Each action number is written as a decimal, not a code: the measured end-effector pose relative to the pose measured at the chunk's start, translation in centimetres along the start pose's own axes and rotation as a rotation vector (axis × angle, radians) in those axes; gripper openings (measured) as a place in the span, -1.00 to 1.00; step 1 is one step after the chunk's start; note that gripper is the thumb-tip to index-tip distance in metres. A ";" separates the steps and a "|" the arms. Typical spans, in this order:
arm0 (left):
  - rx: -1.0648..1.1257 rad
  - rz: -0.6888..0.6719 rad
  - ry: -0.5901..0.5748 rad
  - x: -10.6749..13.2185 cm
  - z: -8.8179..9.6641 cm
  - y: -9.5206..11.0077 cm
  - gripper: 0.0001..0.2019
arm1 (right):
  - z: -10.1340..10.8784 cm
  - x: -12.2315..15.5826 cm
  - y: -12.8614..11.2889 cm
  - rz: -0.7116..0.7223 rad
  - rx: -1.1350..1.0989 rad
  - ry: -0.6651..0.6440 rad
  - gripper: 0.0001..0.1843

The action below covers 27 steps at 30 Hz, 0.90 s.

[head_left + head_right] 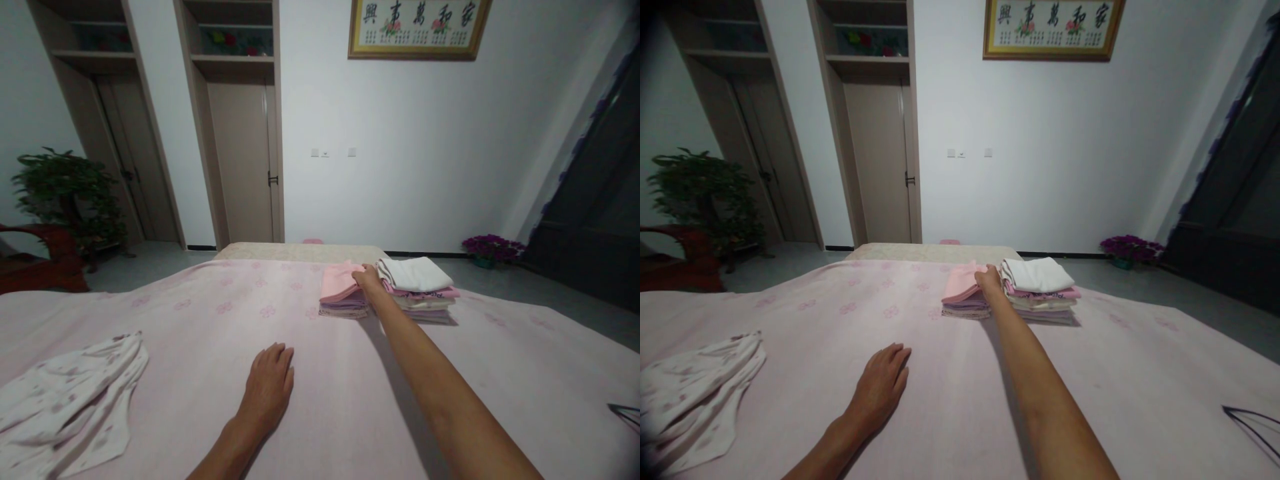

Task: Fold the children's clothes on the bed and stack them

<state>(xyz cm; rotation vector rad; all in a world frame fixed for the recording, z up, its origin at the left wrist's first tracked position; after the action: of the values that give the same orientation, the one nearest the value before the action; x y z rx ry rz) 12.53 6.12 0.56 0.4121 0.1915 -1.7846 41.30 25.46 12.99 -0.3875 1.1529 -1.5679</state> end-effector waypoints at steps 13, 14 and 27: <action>0.016 -0.011 0.030 0.0 0.0 -0.1 -0.61 | -0.2 -0.8 4.1 -0.121 0.201 -0.022 -0.34; 0.019 -0.011 0.031 0.0 0.0 -0.1 -0.61 | -0.2 -0.9 3.9 -0.109 0.230 -0.024 -0.33; 0.031 0.004 -0.027 -0.1 0.3 0.1 -0.59 | -6.7 2.6 1.7 0.368 0.746 -0.411 -0.45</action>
<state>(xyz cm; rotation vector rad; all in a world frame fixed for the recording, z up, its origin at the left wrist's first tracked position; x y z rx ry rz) 12.61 6.12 0.90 0.4094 0.1441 -1.7903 36.35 26.45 7.56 0.0126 0.2557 -1.3861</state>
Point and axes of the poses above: each hand's wrist, its own x-axis away from the middle knuckle, its own z-axis out of the back of the hand, y = z × x, the point moved 8 cm from there along -x, towards the middle knuckle, and after that the axes turned 8 degrees about -x, right-handed, at the moved point
